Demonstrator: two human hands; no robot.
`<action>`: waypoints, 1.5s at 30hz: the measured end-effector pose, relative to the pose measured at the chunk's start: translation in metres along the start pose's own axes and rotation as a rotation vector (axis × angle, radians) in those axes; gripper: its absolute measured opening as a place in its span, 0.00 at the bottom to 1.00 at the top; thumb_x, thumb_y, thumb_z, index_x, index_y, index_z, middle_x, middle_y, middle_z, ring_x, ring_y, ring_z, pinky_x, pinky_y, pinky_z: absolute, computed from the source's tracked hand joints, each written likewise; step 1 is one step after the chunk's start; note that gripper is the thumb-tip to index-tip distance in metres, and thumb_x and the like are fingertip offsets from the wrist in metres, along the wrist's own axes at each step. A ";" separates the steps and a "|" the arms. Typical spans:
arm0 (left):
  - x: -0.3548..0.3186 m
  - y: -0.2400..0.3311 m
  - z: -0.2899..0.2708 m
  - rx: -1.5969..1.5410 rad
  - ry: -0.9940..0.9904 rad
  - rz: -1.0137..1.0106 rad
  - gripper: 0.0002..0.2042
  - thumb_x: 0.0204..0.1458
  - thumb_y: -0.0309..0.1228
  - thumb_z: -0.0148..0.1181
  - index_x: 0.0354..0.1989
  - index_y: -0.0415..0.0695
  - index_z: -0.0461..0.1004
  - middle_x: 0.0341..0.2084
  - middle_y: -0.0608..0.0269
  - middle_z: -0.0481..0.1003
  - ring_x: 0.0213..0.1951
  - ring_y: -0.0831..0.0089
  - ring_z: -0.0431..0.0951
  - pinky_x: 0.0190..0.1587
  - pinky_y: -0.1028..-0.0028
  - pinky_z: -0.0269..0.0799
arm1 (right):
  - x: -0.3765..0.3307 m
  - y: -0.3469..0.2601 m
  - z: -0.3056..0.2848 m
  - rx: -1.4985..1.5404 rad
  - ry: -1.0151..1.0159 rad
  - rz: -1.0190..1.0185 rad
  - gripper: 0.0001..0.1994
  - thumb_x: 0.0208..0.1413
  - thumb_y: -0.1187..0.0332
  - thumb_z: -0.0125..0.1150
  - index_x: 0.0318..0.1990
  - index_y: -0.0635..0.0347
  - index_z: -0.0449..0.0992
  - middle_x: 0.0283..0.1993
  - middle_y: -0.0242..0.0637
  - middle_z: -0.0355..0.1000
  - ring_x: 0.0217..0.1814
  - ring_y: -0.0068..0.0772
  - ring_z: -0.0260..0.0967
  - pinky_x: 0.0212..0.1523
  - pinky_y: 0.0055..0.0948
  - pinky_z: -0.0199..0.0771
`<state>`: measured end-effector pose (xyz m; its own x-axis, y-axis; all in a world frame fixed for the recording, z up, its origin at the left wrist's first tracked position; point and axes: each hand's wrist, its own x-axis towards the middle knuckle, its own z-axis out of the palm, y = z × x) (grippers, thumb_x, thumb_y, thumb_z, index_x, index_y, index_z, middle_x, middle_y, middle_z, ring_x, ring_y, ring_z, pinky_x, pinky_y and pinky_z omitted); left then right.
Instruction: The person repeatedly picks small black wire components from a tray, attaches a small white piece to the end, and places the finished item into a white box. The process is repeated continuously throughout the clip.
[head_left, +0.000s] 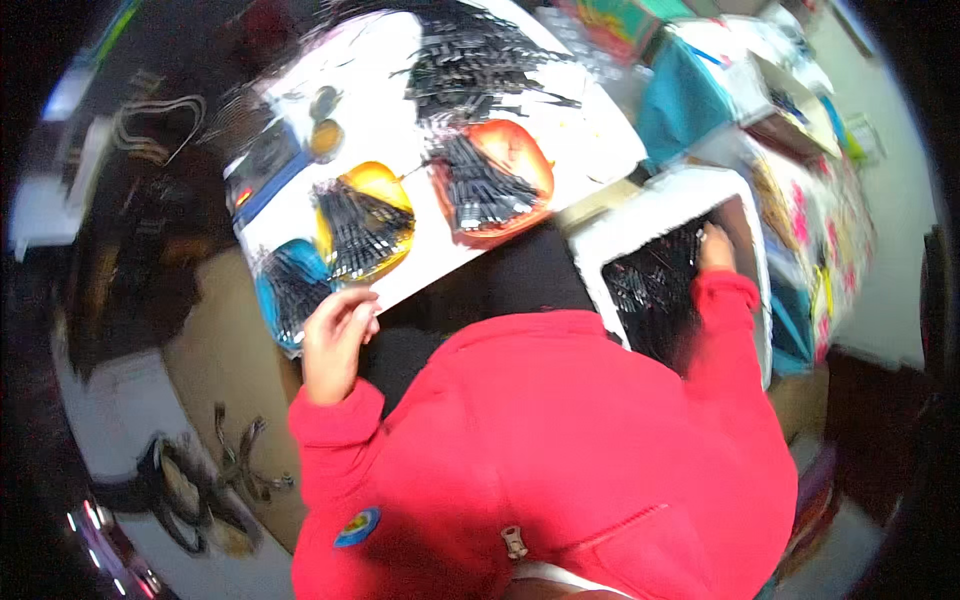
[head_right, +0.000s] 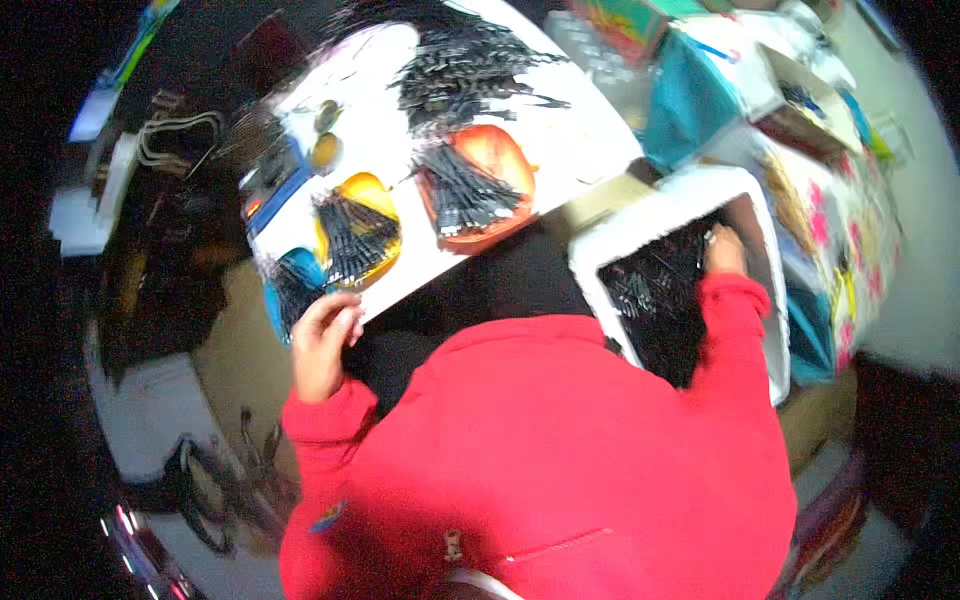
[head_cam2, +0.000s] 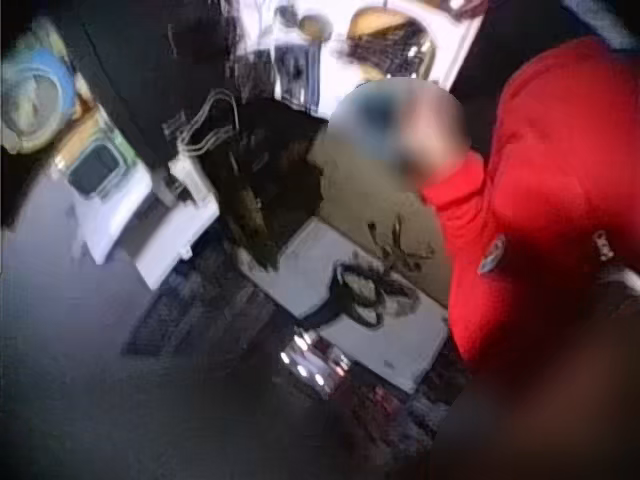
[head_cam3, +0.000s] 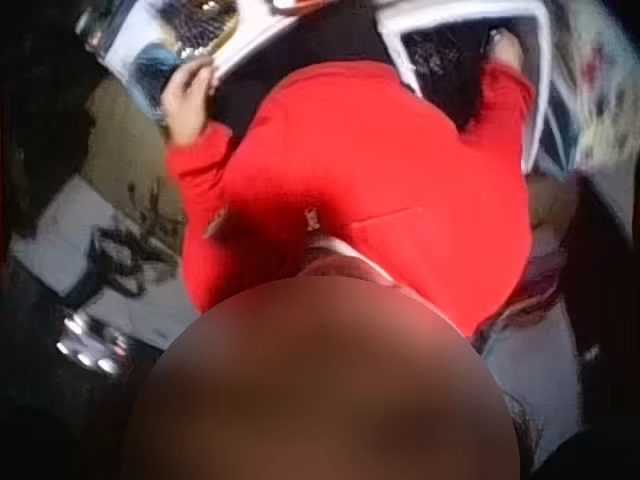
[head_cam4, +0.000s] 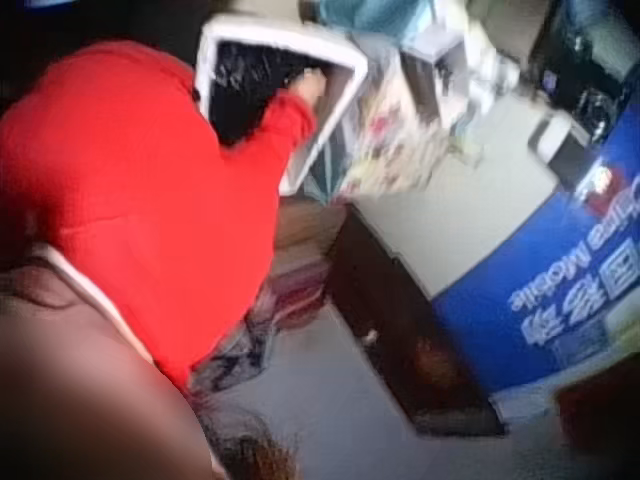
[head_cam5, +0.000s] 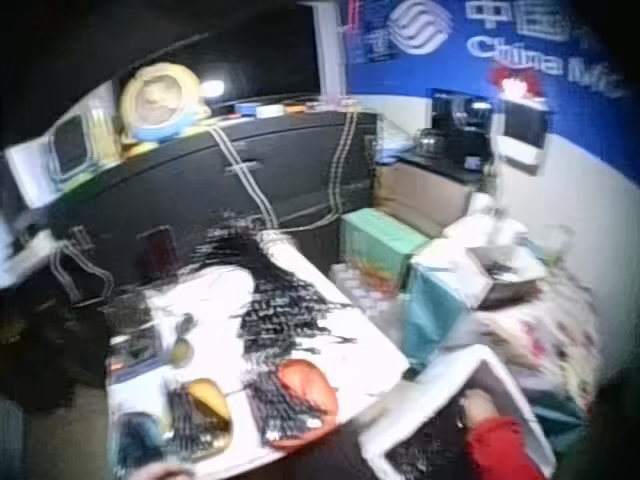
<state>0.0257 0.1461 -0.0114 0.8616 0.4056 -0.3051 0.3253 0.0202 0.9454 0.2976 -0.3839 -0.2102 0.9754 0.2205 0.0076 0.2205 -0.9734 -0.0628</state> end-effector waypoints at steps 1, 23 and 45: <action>0.000 -0.001 -0.005 0.106 0.101 0.037 0.07 0.54 0.23 0.55 0.39 0.33 0.73 0.27 0.64 0.74 0.27 0.81 0.70 0.32 0.83 0.65 | 0.000 0.000 0.005 -0.093 -0.008 0.062 0.08 0.54 0.76 0.45 0.38 0.66 0.71 0.37 0.55 0.70 0.42 0.59 0.68 0.43 0.47 0.70; 0.047 -0.032 -0.096 0.834 0.777 0.138 0.08 0.48 0.28 0.62 0.26 0.35 0.71 0.22 0.48 0.73 0.27 0.51 0.74 0.31 0.60 0.68 | -0.015 -0.405 -0.206 0.714 -0.343 -0.871 0.04 0.50 0.73 0.57 0.32 0.62 0.71 0.28 0.48 0.69 0.31 0.54 0.70 0.31 0.44 0.69; 0.026 -0.021 -0.080 -0.012 0.658 0.314 0.08 0.55 0.24 0.57 0.40 0.34 0.74 0.32 0.64 0.76 0.34 0.81 0.73 0.38 0.82 0.68 | -0.019 -0.565 -0.137 0.751 -0.262 -0.831 0.13 0.51 0.63 0.58 0.26 0.66 0.77 0.24 0.53 0.71 0.27 0.56 0.71 0.30 0.43 0.71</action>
<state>0.0101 0.2295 -0.0303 0.4994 0.8595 0.1092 0.0936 -0.1789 0.9794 0.1550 0.1536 -0.0379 0.4795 0.8689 0.1229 0.6498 -0.2574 -0.7152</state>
